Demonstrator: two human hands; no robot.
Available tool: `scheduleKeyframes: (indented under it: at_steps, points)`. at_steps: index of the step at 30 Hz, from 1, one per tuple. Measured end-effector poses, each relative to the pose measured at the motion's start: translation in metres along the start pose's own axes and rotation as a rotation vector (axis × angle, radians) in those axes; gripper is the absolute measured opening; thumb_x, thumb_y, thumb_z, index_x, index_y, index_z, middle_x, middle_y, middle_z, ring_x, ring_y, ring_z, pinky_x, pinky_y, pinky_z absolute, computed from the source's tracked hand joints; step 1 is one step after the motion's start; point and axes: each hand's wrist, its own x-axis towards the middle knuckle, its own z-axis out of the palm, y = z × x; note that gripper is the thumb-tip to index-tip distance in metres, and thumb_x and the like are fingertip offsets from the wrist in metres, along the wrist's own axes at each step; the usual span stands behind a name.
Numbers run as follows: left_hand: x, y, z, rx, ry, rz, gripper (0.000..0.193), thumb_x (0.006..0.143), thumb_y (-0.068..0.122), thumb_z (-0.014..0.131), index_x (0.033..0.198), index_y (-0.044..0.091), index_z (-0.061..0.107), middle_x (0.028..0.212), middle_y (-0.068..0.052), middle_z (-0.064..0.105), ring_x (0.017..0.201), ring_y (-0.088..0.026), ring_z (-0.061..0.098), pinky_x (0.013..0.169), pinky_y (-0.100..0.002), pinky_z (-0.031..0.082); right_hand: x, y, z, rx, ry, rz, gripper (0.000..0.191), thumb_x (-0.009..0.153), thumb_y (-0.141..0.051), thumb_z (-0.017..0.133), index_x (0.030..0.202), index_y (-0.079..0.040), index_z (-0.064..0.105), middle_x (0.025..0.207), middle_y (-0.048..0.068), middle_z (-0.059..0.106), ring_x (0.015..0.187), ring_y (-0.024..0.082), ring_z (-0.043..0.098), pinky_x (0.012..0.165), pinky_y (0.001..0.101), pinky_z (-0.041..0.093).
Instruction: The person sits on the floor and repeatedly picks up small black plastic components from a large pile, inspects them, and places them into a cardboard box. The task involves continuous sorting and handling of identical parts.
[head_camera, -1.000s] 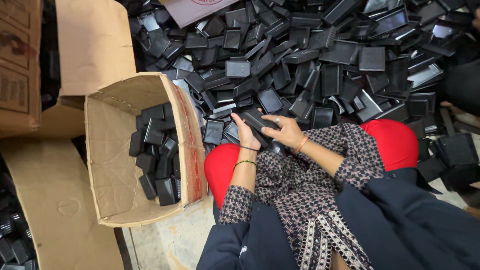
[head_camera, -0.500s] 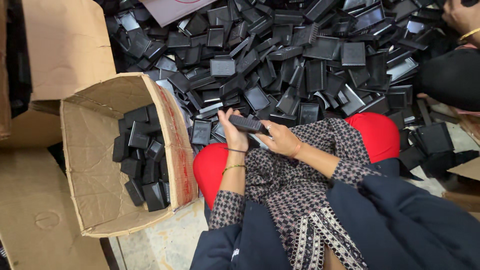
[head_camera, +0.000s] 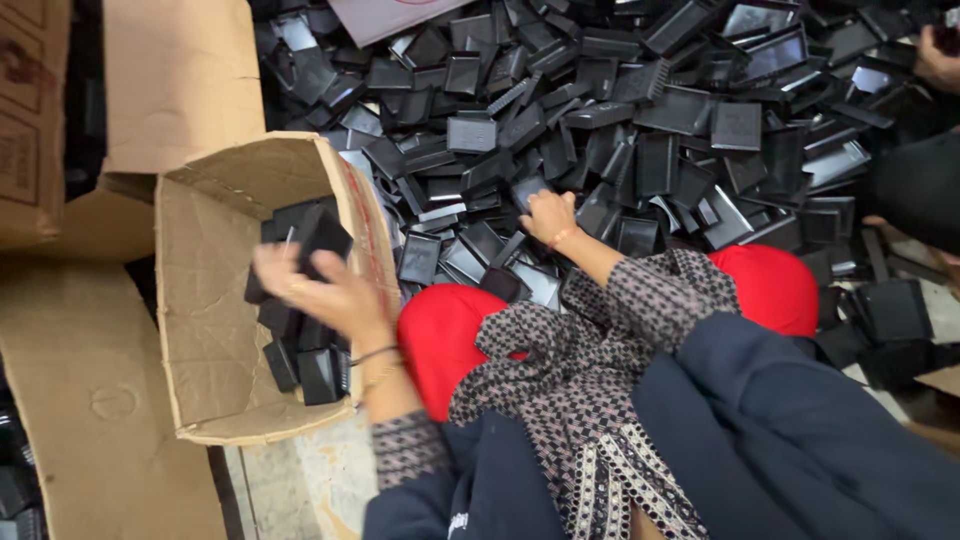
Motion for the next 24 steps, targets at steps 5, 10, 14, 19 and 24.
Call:
scheduleKeyframes:
  at_steps: [5,10,14,19,24]
  points:
    - [-0.082,0.037,0.07,-0.352,-0.342,-0.446,0.044,0.1,0.031,0.068,0.13,0.0,0.06,0.154,-0.022,0.046,0.147,-0.039,0.043,0.124,-0.048,0.032,-0.027,0.012,-0.01,0.507,-0.113,0.186,0.031,0.084,-0.033,0.074,0.083,-0.003,0.068,0.077,0.013,0.068,0.07,0.028,0.069,0.067,0.0378,0.053]
    - [-0.119,-0.017,0.114,0.364,-0.66,-0.286,0.062,0.072,0.03,0.086,0.125,0.004,0.066,0.151,-0.032,0.038,0.142,-0.053,0.031,0.111,-0.068,0.021,-0.046,0.023,-0.029,0.672,-0.093,0.09,0.027,0.086,-0.023,0.077,0.082,0.0,0.065,0.072,0.011,0.063,0.063,0.018,0.06,0.059,0.0333,0.049]
    - [-0.147,-0.046,0.137,0.061,-0.645,-0.259,0.041,0.085,0.026,0.074,0.121,0.007,0.071,0.146,-0.026,0.057,0.139,-0.041,0.051,0.117,-0.046,0.04,-0.041,0.041,-0.022,0.724,0.119,0.146,0.021,0.089,-0.021,0.076,0.087,-0.002,0.069,0.075,0.004,0.065,0.067,0.009,0.061,0.062,0.0273,0.05]
    - [-0.161,-0.01,0.187,0.111,-1.139,-0.468,0.07,0.082,0.064,0.075,0.105,-0.001,0.068,0.108,-0.024,0.071,0.104,-0.042,0.069,0.092,-0.047,0.056,-0.041,0.063,-0.01,0.782,0.152,0.211,0.02,0.093,-0.017,0.076,0.086,-0.001,0.065,0.075,0.002,0.061,0.068,0.005,0.056,0.061,0.0246,0.046]
    - [-0.153,0.038,0.233,0.304,-1.115,-0.583,0.085,0.069,0.054,0.084,0.121,-0.003,0.048,0.115,-0.026,0.066,0.102,-0.043,0.069,0.087,-0.05,0.057,-0.061,0.072,-0.021,0.579,0.197,0.097,0.025,0.092,-0.019,0.079,0.085,0.001,0.065,0.078,0.008,0.063,0.068,0.015,0.059,0.065,0.0308,0.049]
